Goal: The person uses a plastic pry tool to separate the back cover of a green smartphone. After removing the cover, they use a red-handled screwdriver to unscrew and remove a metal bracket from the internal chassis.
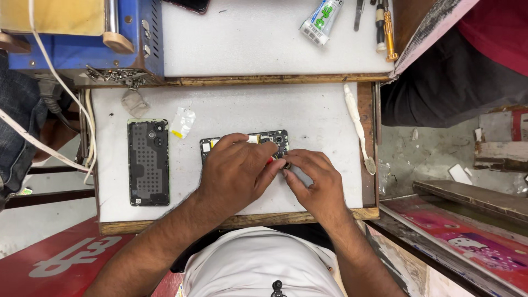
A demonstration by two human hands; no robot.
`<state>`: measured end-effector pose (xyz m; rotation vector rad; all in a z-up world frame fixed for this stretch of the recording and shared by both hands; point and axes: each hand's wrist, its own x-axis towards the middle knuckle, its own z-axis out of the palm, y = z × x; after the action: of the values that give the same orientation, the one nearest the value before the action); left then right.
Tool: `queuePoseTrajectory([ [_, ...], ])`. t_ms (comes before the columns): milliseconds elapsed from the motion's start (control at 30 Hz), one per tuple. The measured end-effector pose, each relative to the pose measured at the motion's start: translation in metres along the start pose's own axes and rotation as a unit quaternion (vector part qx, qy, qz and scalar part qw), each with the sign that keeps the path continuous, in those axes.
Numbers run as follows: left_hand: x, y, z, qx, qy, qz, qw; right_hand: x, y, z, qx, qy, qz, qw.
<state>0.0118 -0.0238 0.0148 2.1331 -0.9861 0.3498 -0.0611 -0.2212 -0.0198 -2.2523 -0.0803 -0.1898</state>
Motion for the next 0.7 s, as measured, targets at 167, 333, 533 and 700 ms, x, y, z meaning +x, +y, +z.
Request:
queuePoseTrajectory([
  [167,-0.003,-0.009,0.007,0.021,-0.003,-0.042,0.999,-0.002,0.007,0.004,0.016,0.015,0.049,0.999],
  [333,-0.006,-0.014,0.015,0.024,-0.01,-0.044,0.999,-0.005,0.013,0.007,0.026,0.01,0.084,0.996],
  [533,-0.003,-0.012,0.015,-0.007,-0.047,-0.011,0.999,-0.006,0.015,0.008,0.036,0.013,0.083,0.996],
  [700,0.001,-0.007,0.016,-0.024,-0.103,0.024,0.994,-0.005,0.017,0.011,0.008,0.013,0.057,0.998],
])
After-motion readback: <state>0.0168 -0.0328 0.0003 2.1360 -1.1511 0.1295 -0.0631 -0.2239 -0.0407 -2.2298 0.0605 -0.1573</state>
